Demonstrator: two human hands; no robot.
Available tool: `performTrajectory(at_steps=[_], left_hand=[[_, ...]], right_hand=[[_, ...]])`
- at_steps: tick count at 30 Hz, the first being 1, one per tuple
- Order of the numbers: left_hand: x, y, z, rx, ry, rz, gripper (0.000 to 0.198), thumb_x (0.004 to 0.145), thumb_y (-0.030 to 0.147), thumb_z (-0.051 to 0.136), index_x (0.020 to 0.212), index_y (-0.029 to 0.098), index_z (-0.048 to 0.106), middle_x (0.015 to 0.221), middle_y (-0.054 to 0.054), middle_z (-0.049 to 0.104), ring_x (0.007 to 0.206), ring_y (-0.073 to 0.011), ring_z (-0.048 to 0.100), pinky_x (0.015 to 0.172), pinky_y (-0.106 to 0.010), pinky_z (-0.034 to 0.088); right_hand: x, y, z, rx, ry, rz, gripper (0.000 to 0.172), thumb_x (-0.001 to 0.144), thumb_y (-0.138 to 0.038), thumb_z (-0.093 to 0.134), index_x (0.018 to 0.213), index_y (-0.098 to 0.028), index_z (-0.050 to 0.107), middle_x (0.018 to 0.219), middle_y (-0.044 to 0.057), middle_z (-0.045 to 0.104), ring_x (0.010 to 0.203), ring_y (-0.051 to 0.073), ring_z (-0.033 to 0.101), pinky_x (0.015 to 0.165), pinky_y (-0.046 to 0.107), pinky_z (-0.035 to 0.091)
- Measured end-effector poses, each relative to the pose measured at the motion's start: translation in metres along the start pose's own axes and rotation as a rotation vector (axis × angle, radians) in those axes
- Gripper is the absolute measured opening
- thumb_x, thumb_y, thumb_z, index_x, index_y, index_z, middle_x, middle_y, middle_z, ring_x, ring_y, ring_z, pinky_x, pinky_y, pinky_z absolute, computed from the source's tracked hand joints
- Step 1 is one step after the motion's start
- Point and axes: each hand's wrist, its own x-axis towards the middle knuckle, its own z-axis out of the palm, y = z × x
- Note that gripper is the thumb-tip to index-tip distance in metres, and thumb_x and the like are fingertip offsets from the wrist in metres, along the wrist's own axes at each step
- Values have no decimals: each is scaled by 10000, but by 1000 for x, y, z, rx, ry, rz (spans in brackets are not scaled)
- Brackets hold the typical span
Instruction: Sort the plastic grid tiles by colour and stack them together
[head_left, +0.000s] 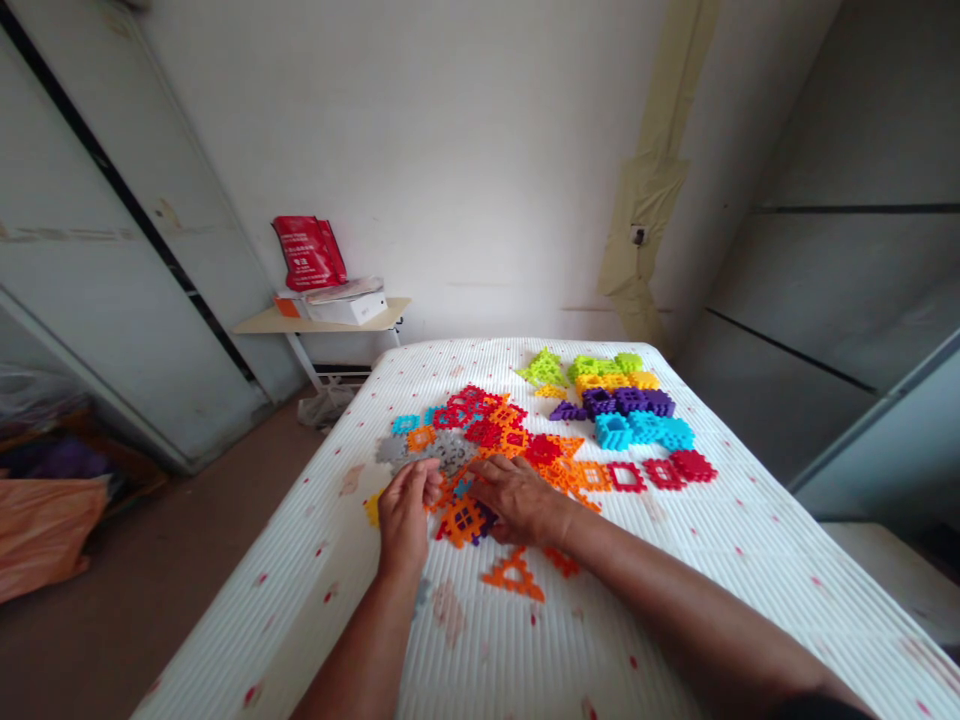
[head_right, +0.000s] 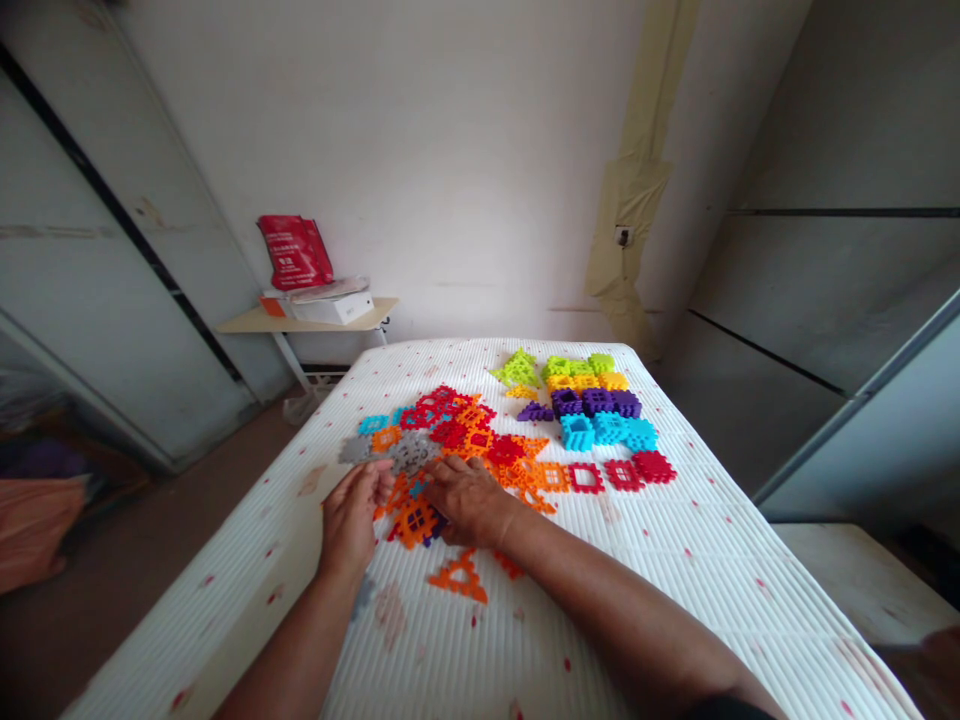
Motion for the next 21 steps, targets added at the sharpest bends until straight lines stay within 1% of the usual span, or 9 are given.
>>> performTrajectory(at_steps=[4,7,10,13,17,21], left_hand=[[0,-1,-1,29,-12,12,339,756,432,586,887,129,667,659,-7,596,573,-85,500,555,-196,404],[-1,0,-1,63,-25,19,343,755,434,585,898,133,668,669,-9,600,576,-86,500,553,-193,405],[-3,5,1,112,-48,-2,330,719,422,618,880,140,674,691,-20,628,599,-101,534,572,-204,427],[-7,11,5,161,-111,-15,317,672,403,654,846,140,678,714,-38,655,643,-133,577,611,-234,459],[-10,14,10,196,-205,-25,359,649,434,664,845,133,671,731,-56,666,659,-158,598,601,-252,476],[-10,13,9,254,-237,2,366,635,488,654,745,139,655,659,-37,630,626,-155,576,576,-241,462]], right_hand=[[-2,3,-6,30,47,37,520,685,-331,670,1164,-176,540,1401,112,377,1211,290,361,953,449,339],[-5,11,-15,53,151,110,538,692,-319,664,1183,-150,523,1380,145,393,1193,294,388,958,451,330],[-8,20,-19,90,274,145,556,704,-310,657,1207,-138,495,1351,172,416,1191,289,406,951,440,339],[-8,24,-16,150,395,163,511,715,-336,647,1162,-131,511,1301,185,459,1171,276,443,936,421,364],[-4,20,-11,222,538,155,462,727,-369,634,1114,-143,524,1222,164,521,1129,251,489,910,389,397],[-1,17,-7,222,591,161,466,718,-396,641,1096,-148,525,1178,156,545,1108,253,503,901,395,408]])
